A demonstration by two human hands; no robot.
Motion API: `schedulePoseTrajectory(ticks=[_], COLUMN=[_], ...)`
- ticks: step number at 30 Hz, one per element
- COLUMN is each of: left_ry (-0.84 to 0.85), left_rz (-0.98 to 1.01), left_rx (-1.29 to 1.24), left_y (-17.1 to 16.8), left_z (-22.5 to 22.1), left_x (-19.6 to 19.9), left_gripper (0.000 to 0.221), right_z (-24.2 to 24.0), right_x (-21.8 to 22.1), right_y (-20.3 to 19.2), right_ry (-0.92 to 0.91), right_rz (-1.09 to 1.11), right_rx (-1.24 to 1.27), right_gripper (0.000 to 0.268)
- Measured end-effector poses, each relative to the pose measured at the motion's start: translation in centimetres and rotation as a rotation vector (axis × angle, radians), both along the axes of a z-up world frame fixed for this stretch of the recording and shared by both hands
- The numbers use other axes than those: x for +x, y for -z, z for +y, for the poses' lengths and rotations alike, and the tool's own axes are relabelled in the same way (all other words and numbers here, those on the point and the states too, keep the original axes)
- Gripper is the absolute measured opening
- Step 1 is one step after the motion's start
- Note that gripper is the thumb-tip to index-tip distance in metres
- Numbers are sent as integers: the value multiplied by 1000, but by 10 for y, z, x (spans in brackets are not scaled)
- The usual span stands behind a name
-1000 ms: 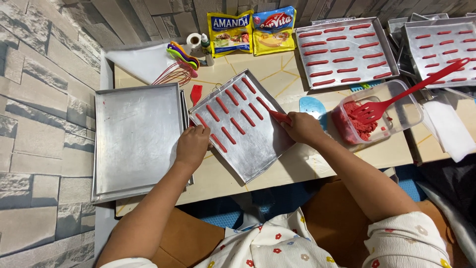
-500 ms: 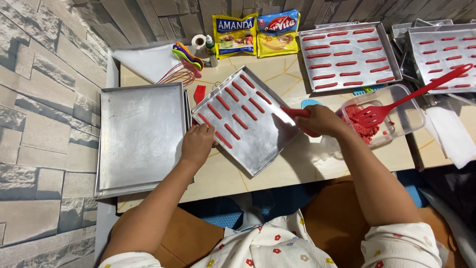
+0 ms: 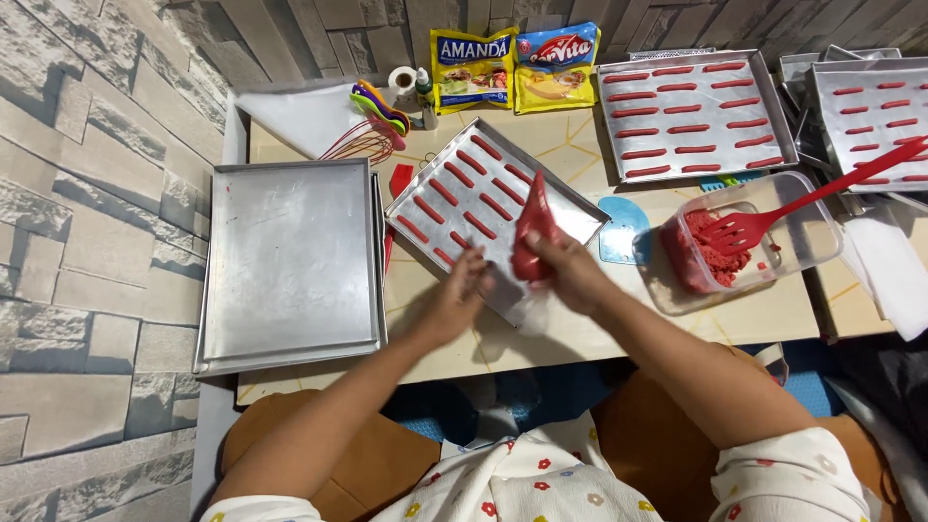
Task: Piping red dough into uniform strips on a baking tray using a piping bag.
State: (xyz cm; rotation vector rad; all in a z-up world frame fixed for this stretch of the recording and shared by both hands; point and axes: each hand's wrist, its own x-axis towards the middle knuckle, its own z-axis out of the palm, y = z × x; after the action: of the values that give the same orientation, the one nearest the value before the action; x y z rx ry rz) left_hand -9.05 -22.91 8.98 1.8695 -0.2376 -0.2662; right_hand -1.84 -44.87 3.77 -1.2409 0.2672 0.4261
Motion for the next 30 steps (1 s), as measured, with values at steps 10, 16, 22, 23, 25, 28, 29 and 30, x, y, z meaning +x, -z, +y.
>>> schedulePoseTrajectory(ticks=[10, 16, 22, 23, 25, 28, 29, 30], left_ry=[10, 68, -52, -66, -81, -10, 39, 89], left_rz=[86, 162, 285, 295, 305, 256, 298, 340], left_rx=[-446, -569, -651, -494, -338, -150, -99, -48], left_y=[101, 90, 106, 110, 121, 124, 112, 101], left_z=[-43, -46, -65, -67, -71, -76, -75, -74], left_x=[-19, -20, -31, -32, -37, -47, -49, -51], left_gripper=[54, 40, 27, 9, 12, 29, 36, 42], right_z=[43, 42, 37, 35, 32, 27, 28, 29], right_x=[-45, -38, -26, -25, -21, -18, -18, -18], right_y=[-27, -29, -19, -22, -21, -14, -16, -18], right_ry=[-74, -144, -114, -131, -149, -206, -255, -303], right_rz=[-125, -163, -133, -147, -160, -129, -80, -31], right_rx=[-84, 8, 33, -23, -79, -202, -274, -346], right_gripper=[37, 32, 31, 34, 37, 36, 41, 53])
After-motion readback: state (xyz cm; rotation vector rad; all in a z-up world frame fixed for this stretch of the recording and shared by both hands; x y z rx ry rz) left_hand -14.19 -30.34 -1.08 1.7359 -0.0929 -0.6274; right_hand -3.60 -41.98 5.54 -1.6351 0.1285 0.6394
